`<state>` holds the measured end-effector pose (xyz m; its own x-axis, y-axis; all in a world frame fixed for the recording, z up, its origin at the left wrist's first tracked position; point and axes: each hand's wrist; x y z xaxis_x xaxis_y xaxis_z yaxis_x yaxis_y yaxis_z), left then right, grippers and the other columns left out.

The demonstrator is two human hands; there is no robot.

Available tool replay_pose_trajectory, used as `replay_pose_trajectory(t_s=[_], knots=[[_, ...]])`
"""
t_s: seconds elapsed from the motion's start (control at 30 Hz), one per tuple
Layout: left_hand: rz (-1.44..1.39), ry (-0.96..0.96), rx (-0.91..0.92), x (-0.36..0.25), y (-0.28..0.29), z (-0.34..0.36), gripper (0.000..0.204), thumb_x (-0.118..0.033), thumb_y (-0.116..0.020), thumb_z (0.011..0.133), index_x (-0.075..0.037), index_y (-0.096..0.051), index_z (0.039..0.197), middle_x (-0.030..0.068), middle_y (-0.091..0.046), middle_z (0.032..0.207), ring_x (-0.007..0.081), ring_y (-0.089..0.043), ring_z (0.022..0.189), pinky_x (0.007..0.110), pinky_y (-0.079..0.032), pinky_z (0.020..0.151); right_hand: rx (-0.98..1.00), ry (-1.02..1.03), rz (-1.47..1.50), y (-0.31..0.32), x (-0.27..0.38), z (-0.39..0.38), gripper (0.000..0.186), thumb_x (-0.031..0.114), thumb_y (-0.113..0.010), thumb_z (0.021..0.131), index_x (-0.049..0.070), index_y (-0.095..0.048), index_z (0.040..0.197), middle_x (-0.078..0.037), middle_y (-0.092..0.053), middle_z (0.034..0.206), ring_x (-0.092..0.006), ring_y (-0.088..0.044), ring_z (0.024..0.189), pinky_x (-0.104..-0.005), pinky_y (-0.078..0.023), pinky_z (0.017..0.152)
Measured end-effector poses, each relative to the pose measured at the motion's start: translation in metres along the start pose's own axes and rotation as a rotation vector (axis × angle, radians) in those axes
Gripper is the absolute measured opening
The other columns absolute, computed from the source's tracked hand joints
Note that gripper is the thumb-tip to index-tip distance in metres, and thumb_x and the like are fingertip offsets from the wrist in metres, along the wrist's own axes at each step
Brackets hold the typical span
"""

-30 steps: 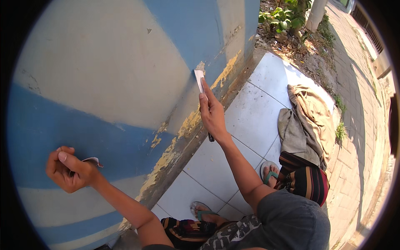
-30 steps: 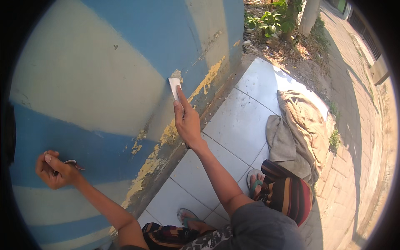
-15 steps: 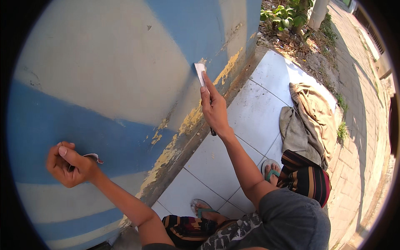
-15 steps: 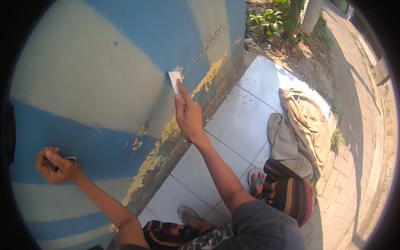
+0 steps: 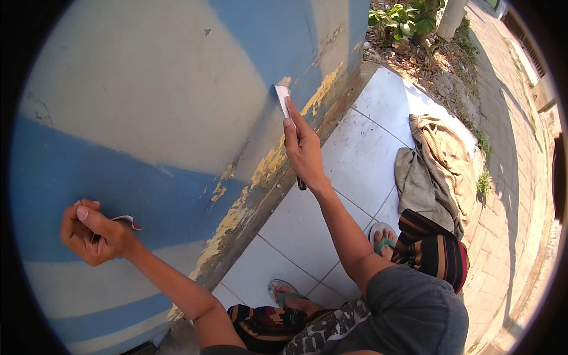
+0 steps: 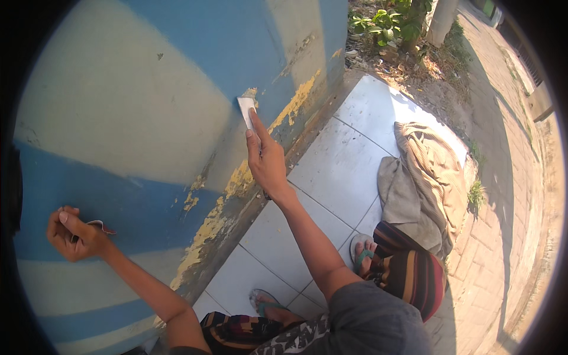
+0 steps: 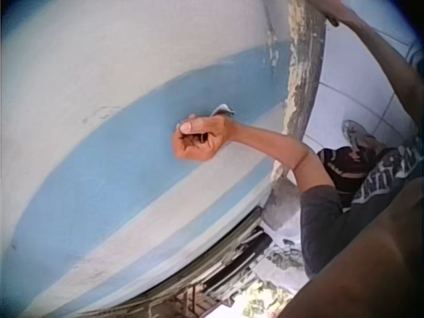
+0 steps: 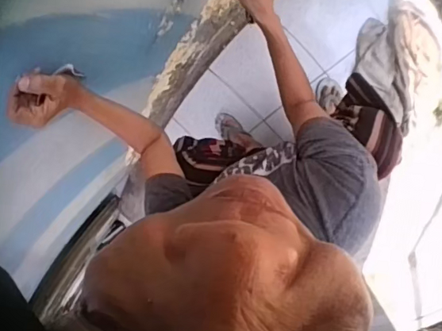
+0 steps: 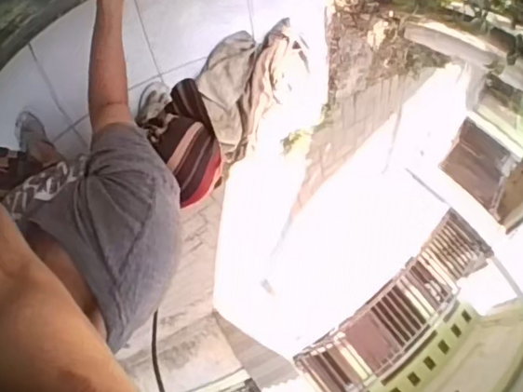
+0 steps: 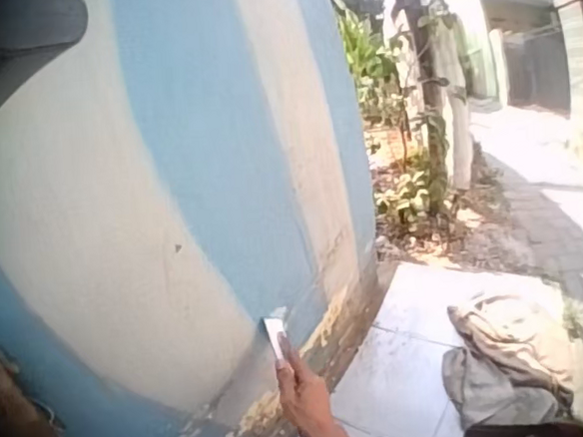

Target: The person scrapes peeling paint from the lower section of a striped wall using a putty knife and then sands the area by hand with a piece of sandpaper.

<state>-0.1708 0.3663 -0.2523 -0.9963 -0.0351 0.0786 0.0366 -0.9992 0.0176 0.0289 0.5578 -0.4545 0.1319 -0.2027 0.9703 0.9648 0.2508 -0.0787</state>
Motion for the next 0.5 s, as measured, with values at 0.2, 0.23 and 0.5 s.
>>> replay_pose_trajectory(t_s=[0.2,0.23,0.5], knots=[[0.041,0.044,-0.011,-0.005,-0.002,0.000,0.011,-0.003,-0.059,0.094,0.008,-0.059,0.093,0.0127,-0.063,0.072,0.0159,-0.060,0.060,0.025,-0.051,0.057,0.002,-0.060,-0.088,-0.003,0.002,0.002,0.047,0.028,-0.047,0.104,0.012,-0.043,0.149,-0.014,-0.066,0.081,-0.0120,-0.047,0.060,-0.0302,-0.044,0.061],[0.047,0.042,-0.007,-0.003,0.002,-0.001,0.011,-0.003,-0.059,0.094,0.008,-0.059,0.093,0.0127,-0.063,0.072,0.0159,-0.060,0.060,0.025,-0.051,0.057,0.030,-0.048,-0.062,-0.003,-0.003,-0.009,0.048,0.028,-0.047,0.104,0.012,-0.043,0.149,-0.013,-0.064,0.078,-0.0120,-0.046,0.059,-0.0303,-0.043,0.060],[0.000,0.010,0.014,-0.002,0.001,0.001,0.010,-0.002,-0.058,0.094,0.008,-0.059,0.094,0.0124,-0.062,0.070,0.0157,-0.059,0.060,0.026,-0.050,0.056,0.021,-0.033,-0.045,-0.003,0.000,-0.006,0.048,0.029,-0.046,0.105,0.014,-0.042,0.150,-0.009,-0.058,0.071,-0.0107,-0.040,0.057,-0.0287,-0.038,0.056]])
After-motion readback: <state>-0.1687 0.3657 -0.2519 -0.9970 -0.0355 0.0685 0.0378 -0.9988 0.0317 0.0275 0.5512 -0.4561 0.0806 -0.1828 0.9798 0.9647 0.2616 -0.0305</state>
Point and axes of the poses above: each hand's wrist, its own z-axis towards the middle knuckle, its own y-axis out of the back of the hand, x = y × z
